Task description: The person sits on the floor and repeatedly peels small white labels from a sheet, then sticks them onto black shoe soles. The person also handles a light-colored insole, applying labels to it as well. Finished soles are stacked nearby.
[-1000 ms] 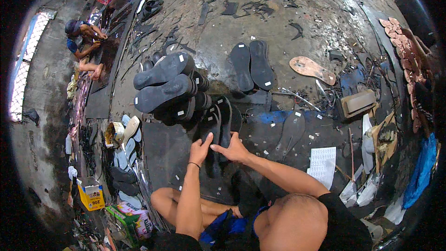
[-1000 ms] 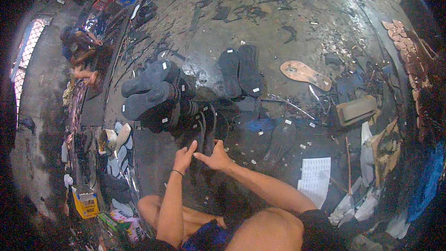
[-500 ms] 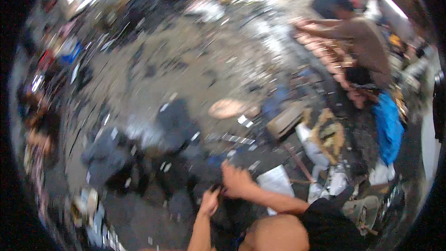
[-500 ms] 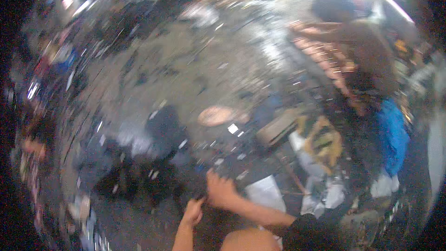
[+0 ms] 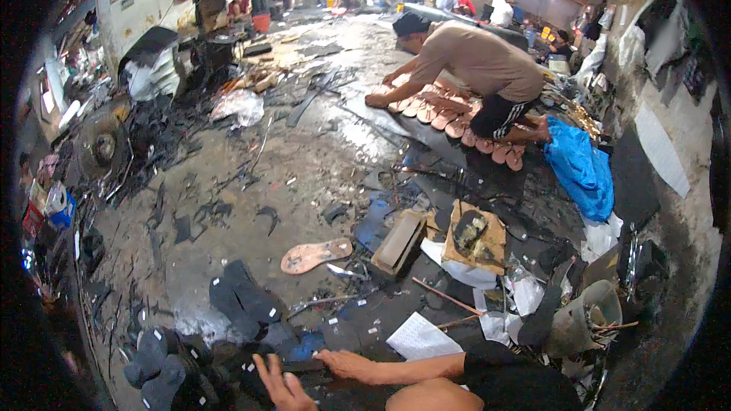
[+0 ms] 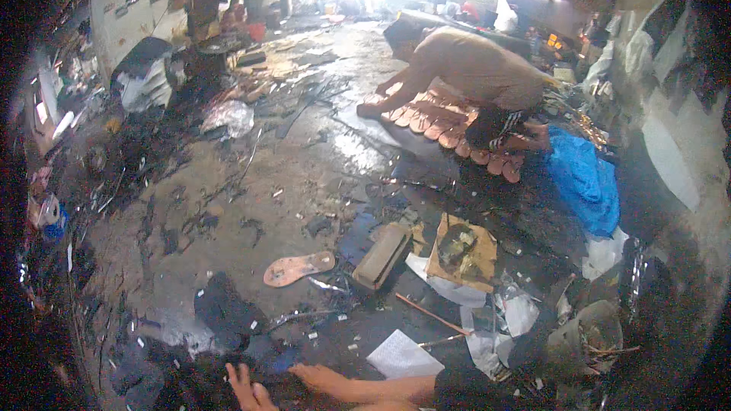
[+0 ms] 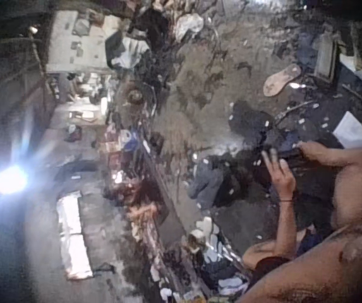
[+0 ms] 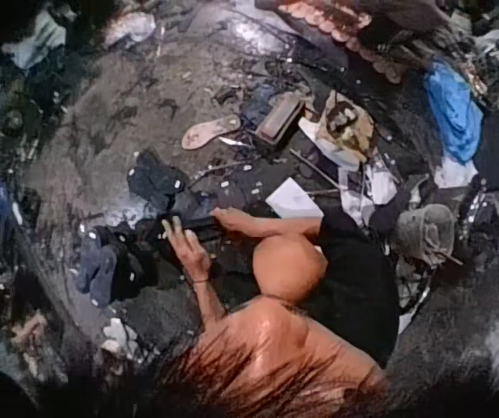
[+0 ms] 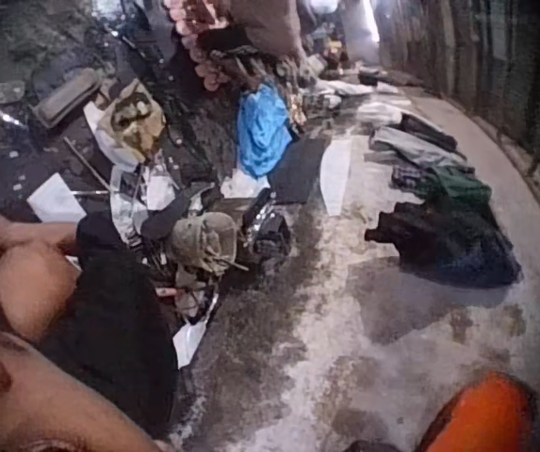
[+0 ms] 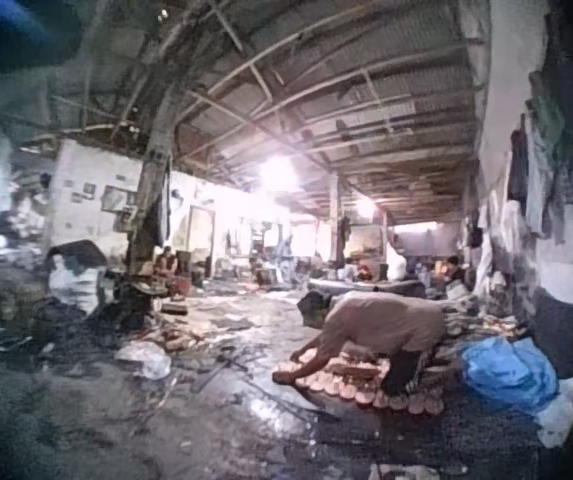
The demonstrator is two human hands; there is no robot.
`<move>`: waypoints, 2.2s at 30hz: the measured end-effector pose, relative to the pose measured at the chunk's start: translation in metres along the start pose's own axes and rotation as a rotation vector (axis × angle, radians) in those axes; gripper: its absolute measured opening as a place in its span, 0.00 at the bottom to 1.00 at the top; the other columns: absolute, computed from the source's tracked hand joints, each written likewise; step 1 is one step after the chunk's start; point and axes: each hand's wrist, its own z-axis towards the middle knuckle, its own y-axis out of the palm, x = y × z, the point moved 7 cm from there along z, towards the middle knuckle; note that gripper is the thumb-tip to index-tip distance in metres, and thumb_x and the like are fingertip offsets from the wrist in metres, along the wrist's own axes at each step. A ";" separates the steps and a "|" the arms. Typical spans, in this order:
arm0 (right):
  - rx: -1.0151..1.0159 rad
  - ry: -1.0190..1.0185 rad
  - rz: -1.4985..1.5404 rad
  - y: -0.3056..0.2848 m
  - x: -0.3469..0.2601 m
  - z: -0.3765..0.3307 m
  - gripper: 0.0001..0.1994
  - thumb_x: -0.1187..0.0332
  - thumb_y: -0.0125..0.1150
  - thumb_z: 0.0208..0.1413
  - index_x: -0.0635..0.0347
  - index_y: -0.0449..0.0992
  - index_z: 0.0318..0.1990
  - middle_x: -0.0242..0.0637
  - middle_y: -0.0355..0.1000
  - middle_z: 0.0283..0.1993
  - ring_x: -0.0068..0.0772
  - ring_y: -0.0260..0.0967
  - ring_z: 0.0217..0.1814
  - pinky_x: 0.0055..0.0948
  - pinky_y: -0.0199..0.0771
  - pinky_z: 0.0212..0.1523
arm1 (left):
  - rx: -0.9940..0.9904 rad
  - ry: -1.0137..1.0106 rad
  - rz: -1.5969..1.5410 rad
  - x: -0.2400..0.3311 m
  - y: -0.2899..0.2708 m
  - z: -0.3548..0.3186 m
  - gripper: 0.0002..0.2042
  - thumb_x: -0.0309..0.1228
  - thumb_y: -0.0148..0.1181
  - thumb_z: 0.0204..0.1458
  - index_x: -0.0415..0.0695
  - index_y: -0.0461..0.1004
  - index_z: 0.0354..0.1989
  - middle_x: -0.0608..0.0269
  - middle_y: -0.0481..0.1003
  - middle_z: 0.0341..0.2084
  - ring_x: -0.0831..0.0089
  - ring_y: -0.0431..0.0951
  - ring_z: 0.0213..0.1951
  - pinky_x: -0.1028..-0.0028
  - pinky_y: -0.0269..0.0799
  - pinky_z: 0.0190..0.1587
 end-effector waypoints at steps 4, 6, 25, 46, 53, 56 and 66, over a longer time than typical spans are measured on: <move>0.095 -0.068 -0.579 0.003 -0.035 0.007 0.42 0.63 0.70 0.44 0.65 0.61 0.69 0.50 0.72 0.52 0.54 0.71 0.52 0.49 0.70 0.52 | 0.249 -0.240 0.033 -0.102 -0.045 -0.032 0.27 0.37 0.56 0.62 0.32 0.65 0.66 0.40 0.67 0.62 0.44 0.66 0.64 0.55 0.61 0.66; -0.104 0.097 -0.455 -0.011 -0.007 0.014 0.36 0.59 0.72 0.46 0.65 0.68 0.63 0.51 0.75 0.52 0.56 0.71 0.56 0.51 0.69 0.57 | 0.219 -0.384 0.139 -0.135 -0.052 -0.069 0.30 0.35 0.59 0.58 0.32 0.62 0.67 0.38 0.68 0.61 0.43 0.67 0.63 0.54 0.62 0.66; -0.678 0.135 -0.007 -0.049 0.021 0.350 0.48 0.42 0.77 0.44 0.56 0.65 0.71 0.47 0.66 0.71 0.47 0.62 0.72 0.42 0.62 0.71 | -0.176 -1.132 0.099 -0.209 0.000 -0.111 0.56 0.57 0.72 0.45 0.23 0.53 0.70 0.27 0.62 0.65 0.41 0.65 0.66 0.57 0.60 0.70; -0.346 0.551 1.061 0.027 0.020 0.074 0.44 0.63 0.76 0.52 0.75 0.55 0.69 0.52 0.65 0.67 0.47 0.63 0.69 0.42 0.58 0.72 | 0.104 -0.896 -0.198 -0.149 -0.004 -0.078 0.25 0.42 0.68 0.56 0.30 0.75 0.50 0.46 0.82 0.40 0.57 0.82 0.45 0.64 0.75 0.51; -0.462 -0.031 0.206 -0.052 -0.004 0.249 0.37 0.59 0.75 0.54 0.65 0.63 0.66 0.48 0.72 0.60 0.39 0.69 0.63 0.39 0.68 0.65 | -0.462 -0.909 0.722 -0.146 -0.057 -0.122 0.34 0.49 0.68 0.47 0.32 0.67 0.53 0.39 0.78 0.40 0.42 0.79 0.46 0.50 0.76 0.49; -0.616 -0.193 -0.175 -0.051 0.003 0.332 0.36 0.48 0.75 0.51 0.62 0.72 0.62 0.49 0.73 0.59 0.41 0.69 0.62 0.41 0.70 0.61 | -0.273 -0.775 0.653 -0.175 -0.032 -0.143 0.38 0.50 0.69 0.50 0.33 0.62 0.58 0.40 0.69 0.53 0.43 0.70 0.57 0.52 0.70 0.58; -0.586 -0.409 0.042 -0.036 -0.083 0.172 0.43 0.46 0.78 0.47 0.61 0.66 0.65 0.52 0.64 0.68 0.50 0.64 0.69 0.44 0.64 0.68 | -0.584 -0.574 -0.081 -0.105 -0.032 -0.023 0.47 0.51 0.66 0.55 0.30 0.50 0.72 0.32 0.66 0.62 0.40 0.65 0.66 0.54 0.61 0.67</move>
